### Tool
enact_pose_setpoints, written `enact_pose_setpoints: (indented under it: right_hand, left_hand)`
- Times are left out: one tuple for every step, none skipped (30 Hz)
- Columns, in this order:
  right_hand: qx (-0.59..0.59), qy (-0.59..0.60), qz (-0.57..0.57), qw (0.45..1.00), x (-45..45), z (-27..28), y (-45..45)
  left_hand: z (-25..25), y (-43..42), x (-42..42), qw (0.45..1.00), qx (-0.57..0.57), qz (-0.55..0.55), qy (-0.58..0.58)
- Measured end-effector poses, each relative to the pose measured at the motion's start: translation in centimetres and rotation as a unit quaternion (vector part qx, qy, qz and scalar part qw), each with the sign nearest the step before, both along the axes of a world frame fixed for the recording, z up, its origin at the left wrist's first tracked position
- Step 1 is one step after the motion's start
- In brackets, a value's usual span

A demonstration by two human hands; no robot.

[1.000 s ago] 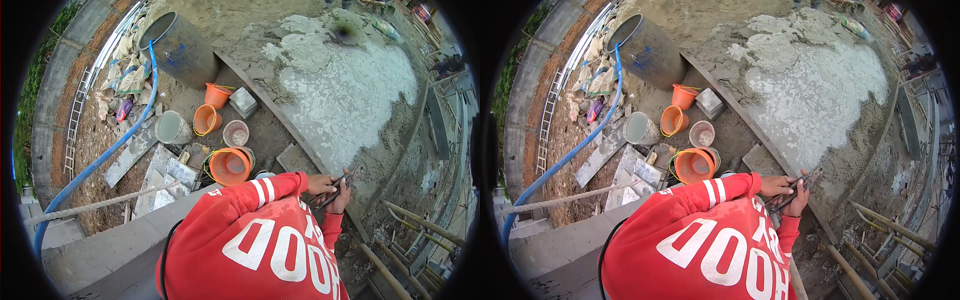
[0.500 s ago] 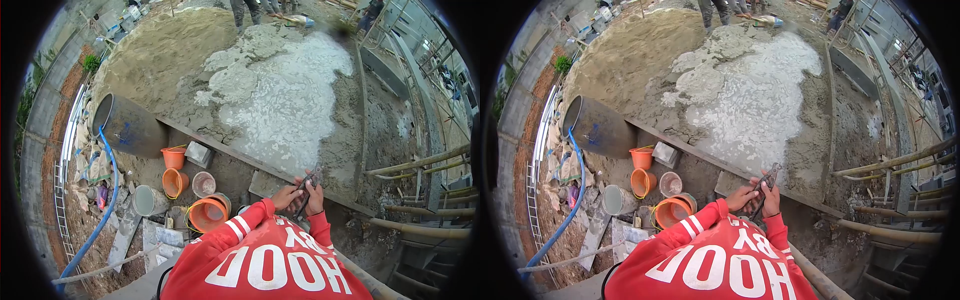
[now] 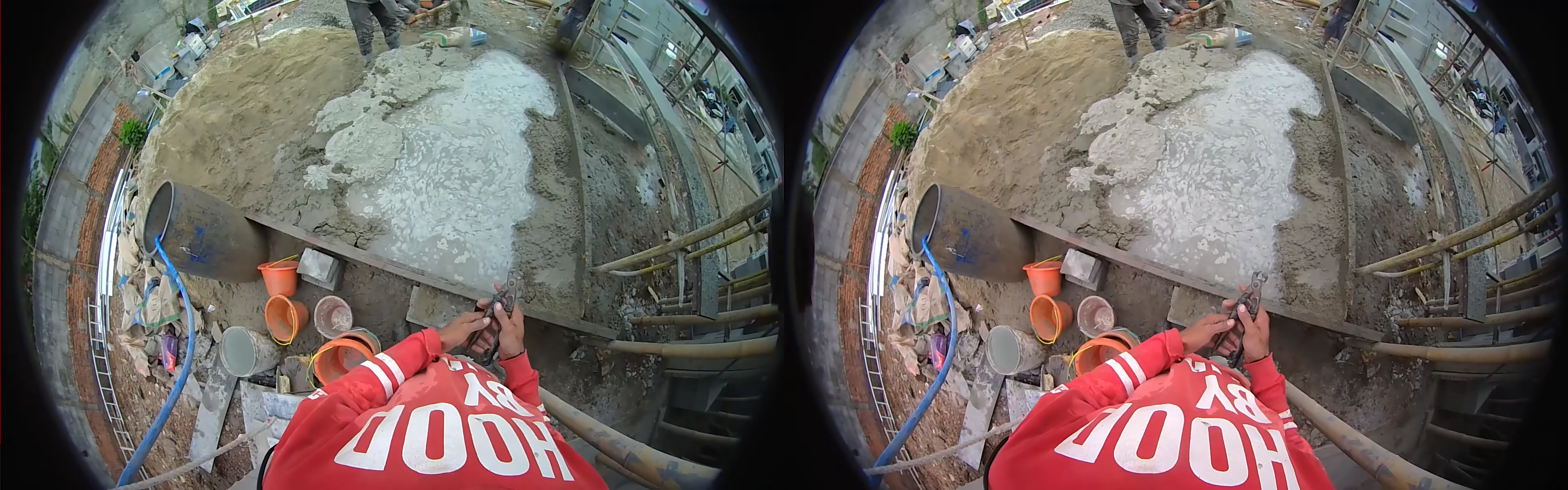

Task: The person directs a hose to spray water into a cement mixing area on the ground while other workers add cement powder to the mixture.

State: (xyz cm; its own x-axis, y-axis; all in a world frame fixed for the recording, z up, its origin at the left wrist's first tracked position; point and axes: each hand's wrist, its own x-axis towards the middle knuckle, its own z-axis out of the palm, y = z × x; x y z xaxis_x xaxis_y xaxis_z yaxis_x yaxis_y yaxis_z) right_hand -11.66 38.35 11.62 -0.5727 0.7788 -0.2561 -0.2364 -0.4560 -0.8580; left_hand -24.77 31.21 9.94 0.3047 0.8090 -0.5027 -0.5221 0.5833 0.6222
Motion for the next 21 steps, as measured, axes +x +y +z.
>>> enact_pose_setpoints:
  right_hand:
    - [0.037,-0.030,0.007,0.999,0.0,0.4,-0.1]
    - [0.038,-0.028,0.002,0.999,0.0,1.0,-0.4]
    - [0.036,-0.018,-0.014,0.999,-0.3,1.5,-0.5]
    - [0.033,-0.009,-0.028,0.999,-0.7,1.8,-0.6]
    - [0.035,-0.006,-0.030,0.999,-0.8,1.6,-0.4]
    - [0.055,-0.009,-0.040,0.998,-0.7,1.3,-0.3]
    - [0.075,-0.013,-0.050,0.996,-0.5,1.1,-0.2]
    - [0.066,-0.009,-0.067,0.995,-1.1,2.2,-0.5]
    - [0.065,-0.012,-0.070,0.995,-1.3,2.3,-0.5]
    - [0.073,-0.042,-0.037,0.996,-1.5,2.4,-0.6]
    - [0.082,-0.072,-0.004,0.994,-1.6,2.5,-0.6]
    - [0.098,-0.077,0.002,0.992,-1.7,2.2,-0.5]
    - [0.098,-0.078,-0.001,0.992,-1.7,2.2,-0.5]
    - [0.087,-0.075,0.016,0.993,-1.6,2.2,-0.3]
    - [0.076,-0.071,0.033,0.994,-1.6,2.2,-0.2]
    - [0.078,-0.069,0.031,0.994,-1.7,2.4,-0.2]
    - [0.070,-0.046,0.025,0.996,-1.7,2.6,-0.4]
    - [0.061,-0.024,0.019,0.998,-1.7,2.7,-0.7]
    - [0.061,-0.023,0.019,0.998,-1.8,2.6,-0.8]
    - [0.110,-0.033,0.009,0.993,-1.9,2.4,-0.8]
    - [0.157,-0.045,-0.001,0.987,-1.8,2.2,-1.0]
  left_hand:
    - [0.1,-0.2,-0.3,1.000,0.019,-0.009,-0.023]
    - [0.3,-0.1,-0.7,0.998,0.040,-0.018,-0.044]
    - [0.5,0.1,-1.2,0.998,0.043,-0.023,-0.039]
    - [0.7,0.0,-1.4,0.998,0.043,-0.008,-0.040]
    - [0.8,0.0,-1.5,0.998,0.041,0.007,-0.042]
    - [0.3,0.2,-1.7,0.997,0.070,0.019,-0.036]
    - [0.1,0.3,-1.7,0.997,0.070,0.018,-0.036]
    - [0.7,0.3,-1.8,0.997,0.068,0.023,-0.028]
    - [1.1,0.2,-1.7,0.997,0.063,0.028,-0.021]
    - [1.5,0.0,-1.4,0.998,0.061,0.024,-0.023]
    - [1.8,0.1,-1.1,0.994,0.099,0.045,0.016]
    - [1.9,0.1,-1.0,0.987,0.138,0.067,0.056]
    - [1.9,0.0,-1.2,0.987,0.139,0.065,0.056]
    - [1.7,-0.2,-1.7,0.991,0.123,0.052,0.014]
    - [1.7,-0.3,-2.1,0.993,0.107,0.040,-0.026]
    - [1.7,-0.3,-2.4,0.993,0.110,0.038,-0.025]
    - [1.9,-0.4,-2.5,0.994,0.104,0.034,-0.026]
    - [2.1,-0.5,-2.7,0.994,0.097,0.031,-0.029]
    - [2.0,-0.5,-3.1,0.994,0.098,0.030,-0.028]
    - [1.9,-0.4,-3.5,0.994,0.110,0.004,0.003]
    - [1.8,-0.4,-3.7,0.992,0.121,-0.023,0.034]
